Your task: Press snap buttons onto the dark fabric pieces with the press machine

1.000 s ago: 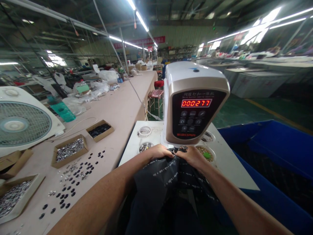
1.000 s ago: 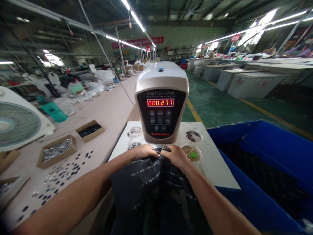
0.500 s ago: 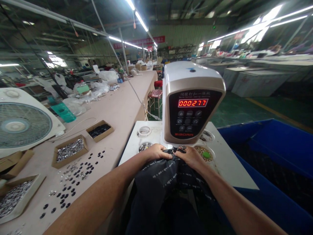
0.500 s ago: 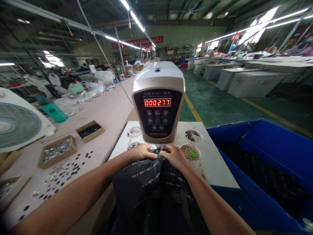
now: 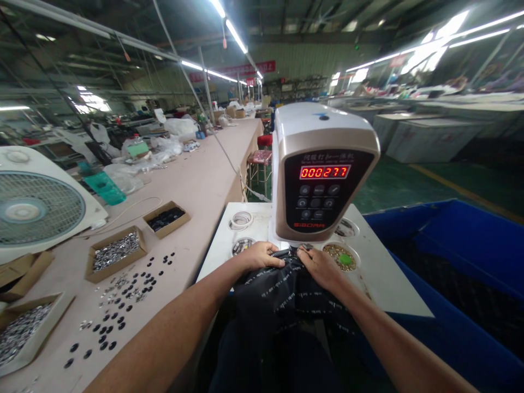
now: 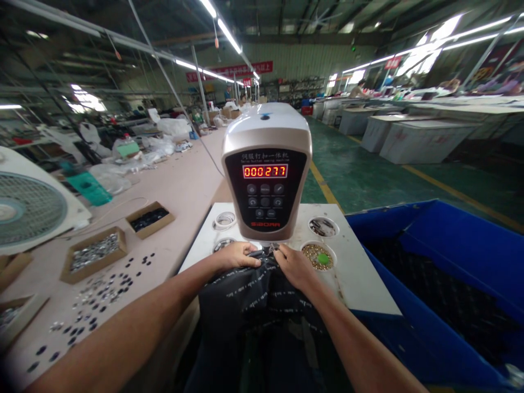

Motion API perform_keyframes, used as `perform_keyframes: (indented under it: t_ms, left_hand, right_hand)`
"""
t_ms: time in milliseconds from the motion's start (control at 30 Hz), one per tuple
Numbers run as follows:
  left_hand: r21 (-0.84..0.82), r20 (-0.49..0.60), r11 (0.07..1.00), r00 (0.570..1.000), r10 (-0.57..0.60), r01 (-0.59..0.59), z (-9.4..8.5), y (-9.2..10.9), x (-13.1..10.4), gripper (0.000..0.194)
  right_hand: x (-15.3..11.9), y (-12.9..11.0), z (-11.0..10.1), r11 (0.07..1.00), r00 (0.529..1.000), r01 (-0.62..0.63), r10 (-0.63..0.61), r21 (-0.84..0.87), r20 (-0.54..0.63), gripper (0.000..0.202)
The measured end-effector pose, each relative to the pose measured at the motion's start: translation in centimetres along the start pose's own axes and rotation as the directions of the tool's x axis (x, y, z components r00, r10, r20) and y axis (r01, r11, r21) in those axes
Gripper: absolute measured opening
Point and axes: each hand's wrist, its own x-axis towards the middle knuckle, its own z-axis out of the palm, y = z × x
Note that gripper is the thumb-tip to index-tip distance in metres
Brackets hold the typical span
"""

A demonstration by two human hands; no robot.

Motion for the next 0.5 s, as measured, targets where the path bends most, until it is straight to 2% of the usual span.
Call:
perform_keyframes:
  t_ms: [200, 500]
  left_hand:
    - [0.002, -0.004, 1.0, 1.0, 0.008, -0.008, -0.1, -0.6, 0.3, 0.049]
    - [-0.031, -0.011, 0.998, 0.999, 0.045, -0.045, -0.1, -1.7, 1.0, 0.051]
  right_hand:
    - [0.0, -0.2, 0.2, 0.999, 1.0, -0.011, 0.01, -0.048, -0.024, 0.031]
    - [0.2, 0.0, 0.4, 1.0, 0.999, -0.005, 0.003, -0.03, -0.044, 0.029]
